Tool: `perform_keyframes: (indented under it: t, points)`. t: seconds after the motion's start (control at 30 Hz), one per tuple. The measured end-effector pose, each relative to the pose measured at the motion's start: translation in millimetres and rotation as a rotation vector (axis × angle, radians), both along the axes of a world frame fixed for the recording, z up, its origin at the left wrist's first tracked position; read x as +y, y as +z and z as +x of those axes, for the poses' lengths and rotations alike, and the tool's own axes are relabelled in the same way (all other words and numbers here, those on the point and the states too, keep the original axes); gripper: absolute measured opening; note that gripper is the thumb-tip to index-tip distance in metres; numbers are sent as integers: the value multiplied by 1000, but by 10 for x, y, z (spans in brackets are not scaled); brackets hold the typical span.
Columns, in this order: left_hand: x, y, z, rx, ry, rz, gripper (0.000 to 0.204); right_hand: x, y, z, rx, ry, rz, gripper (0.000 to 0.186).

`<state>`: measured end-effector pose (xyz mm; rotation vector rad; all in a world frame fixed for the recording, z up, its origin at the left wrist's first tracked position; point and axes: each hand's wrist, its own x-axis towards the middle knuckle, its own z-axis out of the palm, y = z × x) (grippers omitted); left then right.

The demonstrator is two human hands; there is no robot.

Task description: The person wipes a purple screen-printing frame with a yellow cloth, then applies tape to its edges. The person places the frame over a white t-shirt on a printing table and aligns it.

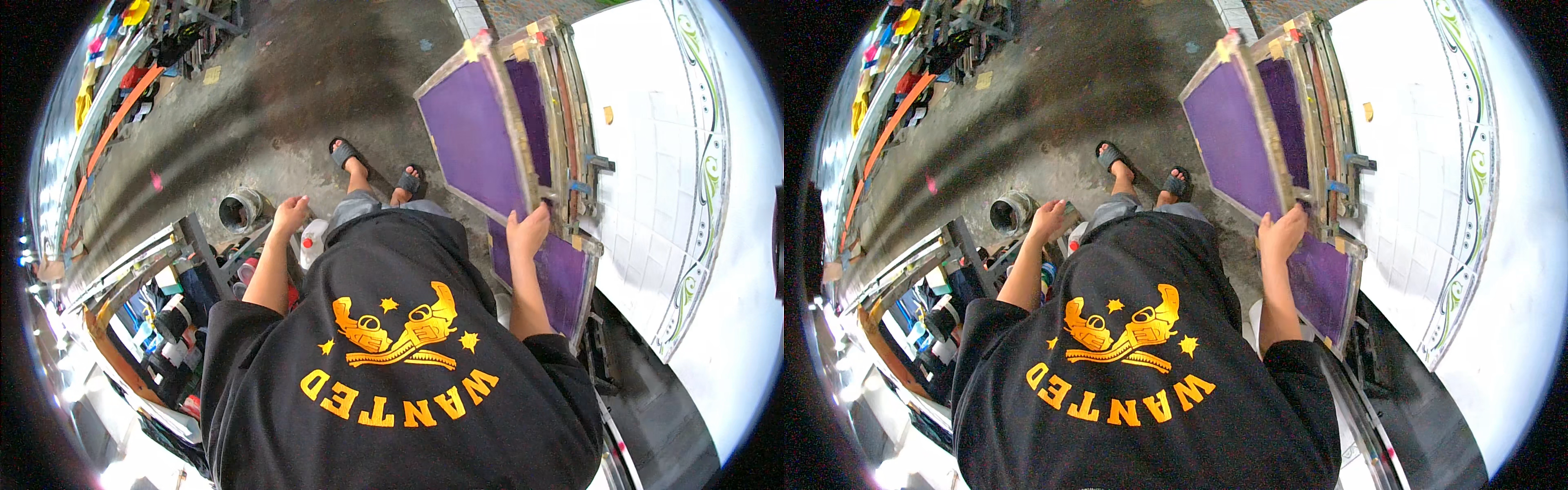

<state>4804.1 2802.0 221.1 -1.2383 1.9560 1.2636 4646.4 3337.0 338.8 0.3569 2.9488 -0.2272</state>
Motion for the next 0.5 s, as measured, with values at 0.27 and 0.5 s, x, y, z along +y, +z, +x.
perform_keyframes:
  t: [0.27, 0.5]
  points:
    - [-99, -350, -213, -43, 426, 346, 62, -757, 38, 215, -369, -238, -182, 63]
    - [-309, -275, -816, -29, 103, 129, 59, -1547, 447, 72, -387, -18, -258, 60]
